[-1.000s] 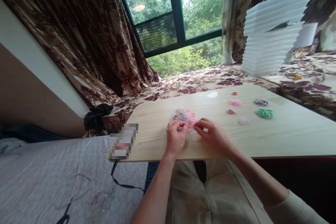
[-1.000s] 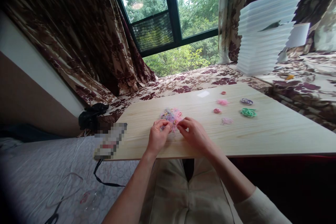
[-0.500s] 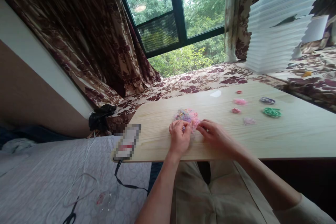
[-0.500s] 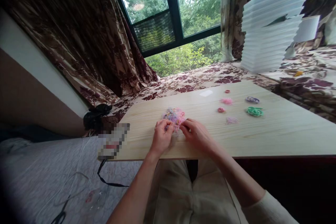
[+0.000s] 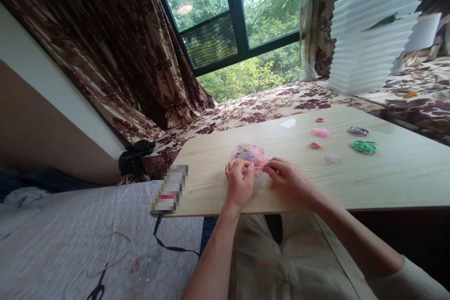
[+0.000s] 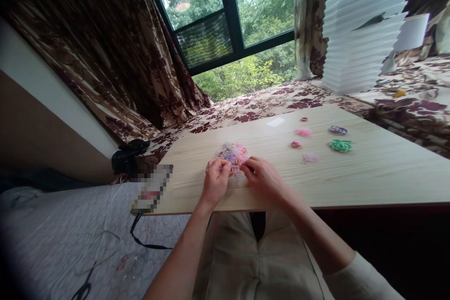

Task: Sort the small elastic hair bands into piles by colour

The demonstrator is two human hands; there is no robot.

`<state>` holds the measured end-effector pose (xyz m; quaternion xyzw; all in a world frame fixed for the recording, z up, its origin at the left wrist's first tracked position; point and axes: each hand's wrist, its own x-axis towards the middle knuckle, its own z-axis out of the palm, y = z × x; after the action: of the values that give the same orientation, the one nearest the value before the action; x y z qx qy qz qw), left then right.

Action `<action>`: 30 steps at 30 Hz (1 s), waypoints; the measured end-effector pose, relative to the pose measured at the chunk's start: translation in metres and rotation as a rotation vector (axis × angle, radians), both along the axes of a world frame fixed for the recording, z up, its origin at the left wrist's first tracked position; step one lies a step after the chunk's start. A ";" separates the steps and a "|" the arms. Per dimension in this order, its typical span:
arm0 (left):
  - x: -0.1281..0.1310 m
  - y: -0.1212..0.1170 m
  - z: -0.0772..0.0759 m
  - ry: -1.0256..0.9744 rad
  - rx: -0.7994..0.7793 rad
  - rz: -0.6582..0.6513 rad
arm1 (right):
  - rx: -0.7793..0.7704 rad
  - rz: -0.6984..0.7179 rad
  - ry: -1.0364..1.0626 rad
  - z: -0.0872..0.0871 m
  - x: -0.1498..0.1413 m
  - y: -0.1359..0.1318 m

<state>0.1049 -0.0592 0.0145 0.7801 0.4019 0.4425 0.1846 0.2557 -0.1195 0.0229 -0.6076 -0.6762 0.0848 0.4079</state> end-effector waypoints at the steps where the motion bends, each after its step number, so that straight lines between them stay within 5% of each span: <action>1: 0.000 0.000 0.000 -0.001 0.001 0.003 | 0.007 -0.009 0.009 -0.001 0.000 0.000; 17: 0.000 -0.001 0.001 -0.024 0.000 -0.024 | 0.150 0.054 0.113 -0.001 0.000 -0.003; 30: -0.001 -0.003 0.006 -0.055 -0.026 -0.086 | 0.065 0.029 0.044 -0.004 0.001 0.000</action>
<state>0.1042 -0.0621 0.0202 0.7819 0.3683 0.4502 0.2244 0.2568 -0.1193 0.0188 -0.5819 -0.6784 0.0819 0.4410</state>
